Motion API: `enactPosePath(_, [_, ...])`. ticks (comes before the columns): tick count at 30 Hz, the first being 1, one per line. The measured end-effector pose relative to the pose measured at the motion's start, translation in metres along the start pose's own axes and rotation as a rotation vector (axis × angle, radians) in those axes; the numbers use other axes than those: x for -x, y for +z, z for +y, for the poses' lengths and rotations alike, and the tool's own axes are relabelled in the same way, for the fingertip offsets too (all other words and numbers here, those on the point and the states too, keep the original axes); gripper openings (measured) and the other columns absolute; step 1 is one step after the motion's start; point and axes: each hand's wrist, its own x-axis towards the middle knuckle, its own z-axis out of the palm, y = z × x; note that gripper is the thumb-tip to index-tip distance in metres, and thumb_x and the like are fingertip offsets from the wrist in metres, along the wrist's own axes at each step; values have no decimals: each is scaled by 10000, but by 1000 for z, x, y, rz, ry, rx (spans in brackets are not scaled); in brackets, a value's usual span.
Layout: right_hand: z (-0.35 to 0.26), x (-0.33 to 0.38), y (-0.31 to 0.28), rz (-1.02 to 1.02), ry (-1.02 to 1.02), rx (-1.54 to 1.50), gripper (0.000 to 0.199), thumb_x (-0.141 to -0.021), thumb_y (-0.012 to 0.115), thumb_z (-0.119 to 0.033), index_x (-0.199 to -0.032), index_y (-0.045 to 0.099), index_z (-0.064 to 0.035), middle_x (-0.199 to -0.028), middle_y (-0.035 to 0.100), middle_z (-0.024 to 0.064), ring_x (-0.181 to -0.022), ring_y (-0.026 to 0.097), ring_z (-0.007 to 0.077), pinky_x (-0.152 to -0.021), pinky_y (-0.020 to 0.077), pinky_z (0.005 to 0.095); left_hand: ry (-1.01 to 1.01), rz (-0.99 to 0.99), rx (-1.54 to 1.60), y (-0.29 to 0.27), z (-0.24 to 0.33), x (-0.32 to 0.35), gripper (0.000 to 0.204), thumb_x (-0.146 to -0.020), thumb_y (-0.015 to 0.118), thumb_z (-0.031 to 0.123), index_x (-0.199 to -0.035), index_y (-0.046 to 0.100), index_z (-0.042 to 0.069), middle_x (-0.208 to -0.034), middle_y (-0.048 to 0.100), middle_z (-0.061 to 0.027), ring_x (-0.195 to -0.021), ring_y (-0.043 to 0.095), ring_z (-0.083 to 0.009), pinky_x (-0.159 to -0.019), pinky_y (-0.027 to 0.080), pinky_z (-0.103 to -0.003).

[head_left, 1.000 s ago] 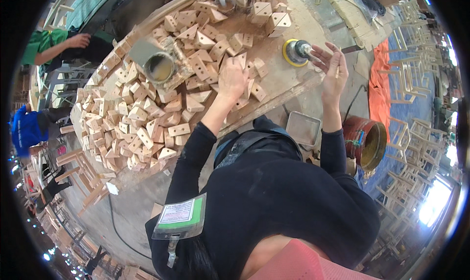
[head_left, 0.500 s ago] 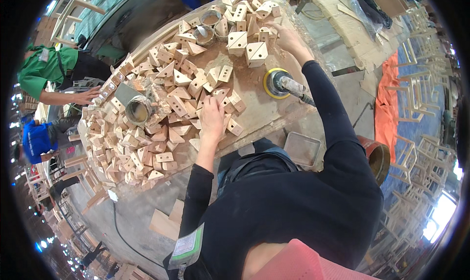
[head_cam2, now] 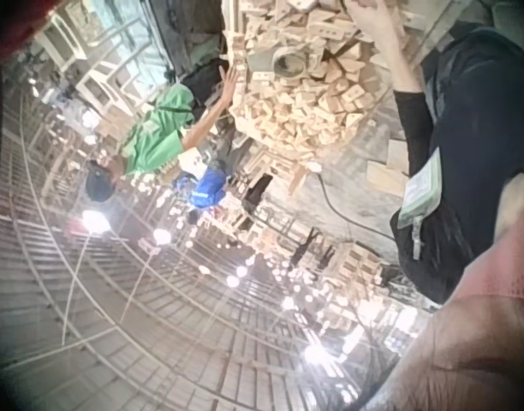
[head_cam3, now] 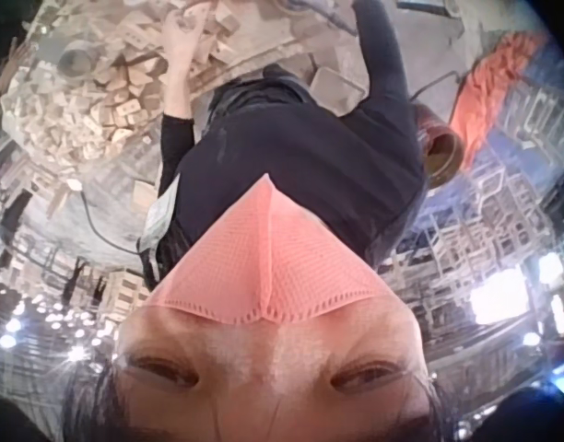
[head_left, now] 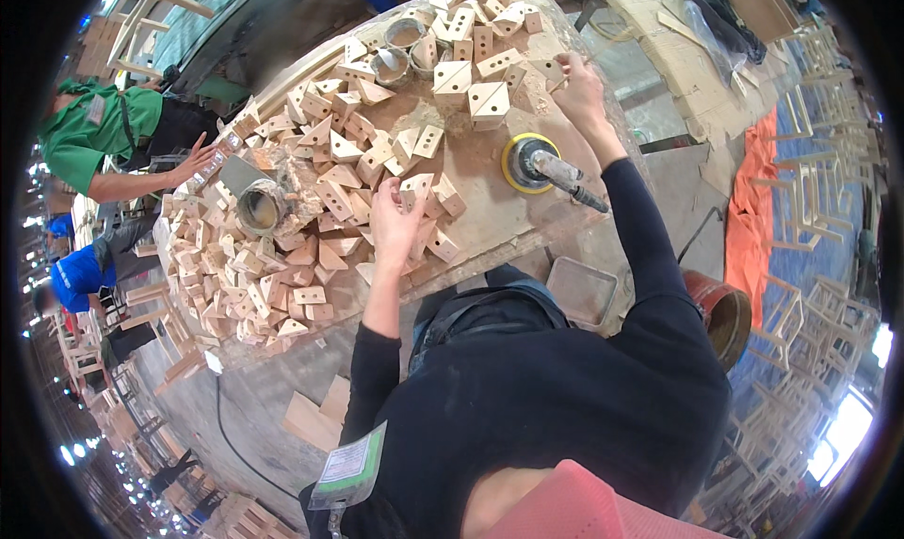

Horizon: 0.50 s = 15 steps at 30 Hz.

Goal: The person repeatedly picks small wooden blocks from a pile, applies glue to the holes using a brush, and places the blocks back on the table. The process is repeated for multiple blocks in a continuous loop.

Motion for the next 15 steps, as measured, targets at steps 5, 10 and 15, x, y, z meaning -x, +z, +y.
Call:
enactPosePath(5, [-79,71,-49,-48,139,-430,454,-752,804,-213,-1081,564,-11,-1035,638,136,-878,651,183,-736,535,306,-78,-295,743,-42,43,34,508,-912,633,157,-1368,453,24,-1005,595,-63,-824,591,-94,-722,496,-261])
enactPosePath(10, [-159,142,-50,-233,230,-939,539,-765,829,-243,-1101,497,16,-1024,610,113,-891,607,130,-762,525,267,18,-344,1069,-52,78,55,497,-954,594,179,-1386,412,15,-1013,585,-65,-832,611,-118,-744,514,-278])
enactPosePath(15, [-200,170,-34,-252,201,-1216,415,-843,753,-153,-1107,457,-28,-1090,584,72,-989,571,111,-851,482,247,57,-323,1150,-68,77,66,519,-944,612,146,-1394,388,19,-1066,578,-71,-867,611,-132,-763,521,-280])
